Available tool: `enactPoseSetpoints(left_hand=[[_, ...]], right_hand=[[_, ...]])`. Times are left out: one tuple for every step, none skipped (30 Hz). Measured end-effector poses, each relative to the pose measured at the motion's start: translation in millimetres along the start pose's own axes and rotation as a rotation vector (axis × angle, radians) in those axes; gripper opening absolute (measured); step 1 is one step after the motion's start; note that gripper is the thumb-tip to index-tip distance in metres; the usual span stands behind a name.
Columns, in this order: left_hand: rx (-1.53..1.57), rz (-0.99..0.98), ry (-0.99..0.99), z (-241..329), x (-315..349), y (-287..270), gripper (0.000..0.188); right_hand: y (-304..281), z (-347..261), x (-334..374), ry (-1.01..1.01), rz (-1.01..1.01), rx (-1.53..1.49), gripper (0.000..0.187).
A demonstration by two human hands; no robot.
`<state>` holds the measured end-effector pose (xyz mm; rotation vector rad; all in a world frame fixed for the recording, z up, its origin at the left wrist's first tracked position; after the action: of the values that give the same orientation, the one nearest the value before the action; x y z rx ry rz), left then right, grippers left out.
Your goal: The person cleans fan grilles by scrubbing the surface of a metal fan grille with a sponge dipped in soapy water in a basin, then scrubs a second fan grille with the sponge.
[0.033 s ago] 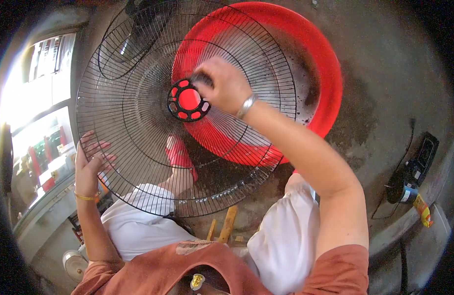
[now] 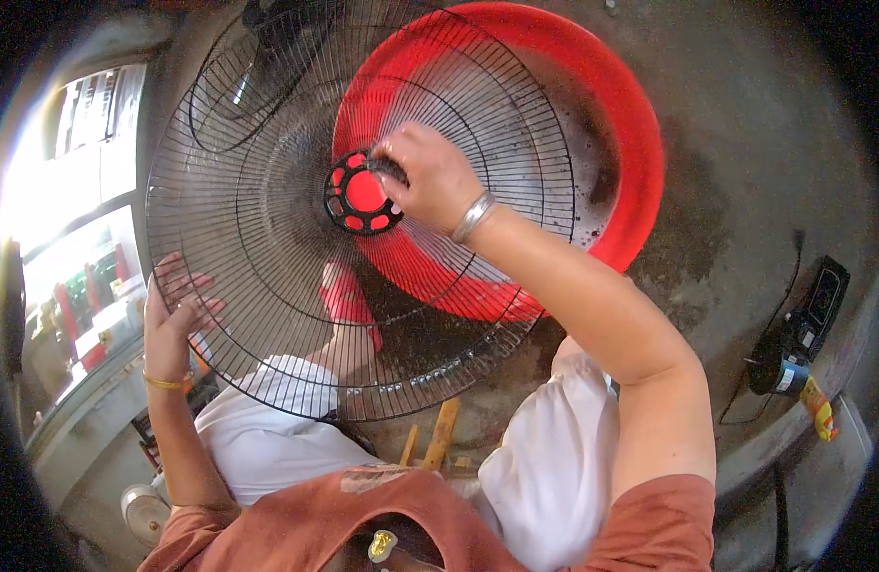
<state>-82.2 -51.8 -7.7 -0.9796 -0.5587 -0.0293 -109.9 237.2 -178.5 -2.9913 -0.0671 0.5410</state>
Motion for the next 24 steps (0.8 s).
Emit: enactPoseSetpoints(left_hand=[[0.012,-0.013,0.000,1,0,1,0.060],[0.013,-0.012,0.000,0,-1,1,0.060],[0.013,-0.019,0.007,-1,-2,2,0.060],[0.014,-0.027,0.015,-1,-2,3,0.060],[0.017,-0.034,0.016,1,-1,6,0.060],[0.014,-0.028,0.014,2,-2,9,0.060],[0.006,-0.014,0.007,1,-3,9,0.059],[0.003,-0.005,0.006,-1,-4,7,0.059],[-0.006,-0.003,0.015,-3,-5,6,0.059],[-0.017,-0.008,0.016,-6,-2,5,0.058],[0.000,0.010,0.006,-3,1,3,0.058],[0.011,0.009,0.009,-2,-1,5,0.058],[0.011,-0.003,0.010,-3,-1,3,0.057],[0.011,-0.014,0.010,-4,-1,2,0.057],[0.010,-0.012,0.004,-5,1,2,0.056],[0.008,-0.010,0.006,-4,1,0,0.056],[0.011,-0.013,0.013,-4,1,3,0.055],[0.014,-0.015,0.020,-4,0,4,0.055],[0.017,-0.014,0.017,-2,1,6,0.055],[0.015,-0.021,0.015,-1,0,7,0.056],[0.013,-0.028,0.014,0,-1,9,0.056],[0.012,-0.020,0.013,-1,-3,8,0.056],[0.010,-0.016,0.016,-2,-3,6,0.056],[0.008,-0.016,0.016,-4,0,4,0.056]], right_hand=[[-3,2,4,-0.051,0.057,0.016,0.020],[-8,7,3,-0.108,0.116,0.030,0.019],[-15,23,-1,-0.053,0.159,0.071,0.017],[-28,43,-6,0.004,0.202,0.115,0.016],[-42,71,-13,0.060,0.205,0.254,0.015],[-53,97,-15,0.061,0.180,0.313,0.014],[-51,97,-17,0.101,0.141,0.266,0.013],[-46,91,-20,0.136,0.102,0.210,0.013],[-41,80,-21,0.132,0.102,0.204,0.013],[-32,59,-18,0.097,0.105,0.125,0.012],[-24,37,-15,0.055,0.109,0.049,0.012],[-14,14,-7,0.040,0.069,0.014,0.012],[-10,9,-1,0.035,0.095,0.012,0.012],[-9,6,4,0.028,0.121,0.009,0.013],[-10,14,3,0.064,0.107,0.020,0.013],[-14,27,-7,0.091,0.097,0.032,0.013],[-19,31,-13,0.020,0.110,0.094,0.013],[-28,47,-19,0.011,0.153,0.117,0.011],[-37,75,-23,0.064,0.158,0.184,0.010],[-44,87,-28,0.114,0.166,0.254,0.010],[-46,92,-25,0.106,0.170,0.250,0.010],[-43,83,-26,0.101,0.170,0.244,0.010],[-40,61,-26,0.097,0.164,0.178,0.011],[-32,42,-19,0.099,0.157,0.111,0.012]])
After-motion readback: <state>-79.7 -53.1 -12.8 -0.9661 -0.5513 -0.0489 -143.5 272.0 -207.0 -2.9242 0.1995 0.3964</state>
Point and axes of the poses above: each hand's wrist, its own x-axis away from the middle knuckle, its own y-axis out of the palm, z = x × y, the point moved 9 cm from there along -x, towards the middle knuckle, and after that the axes turned 12 degrees about -x, right-handed, at the moved point
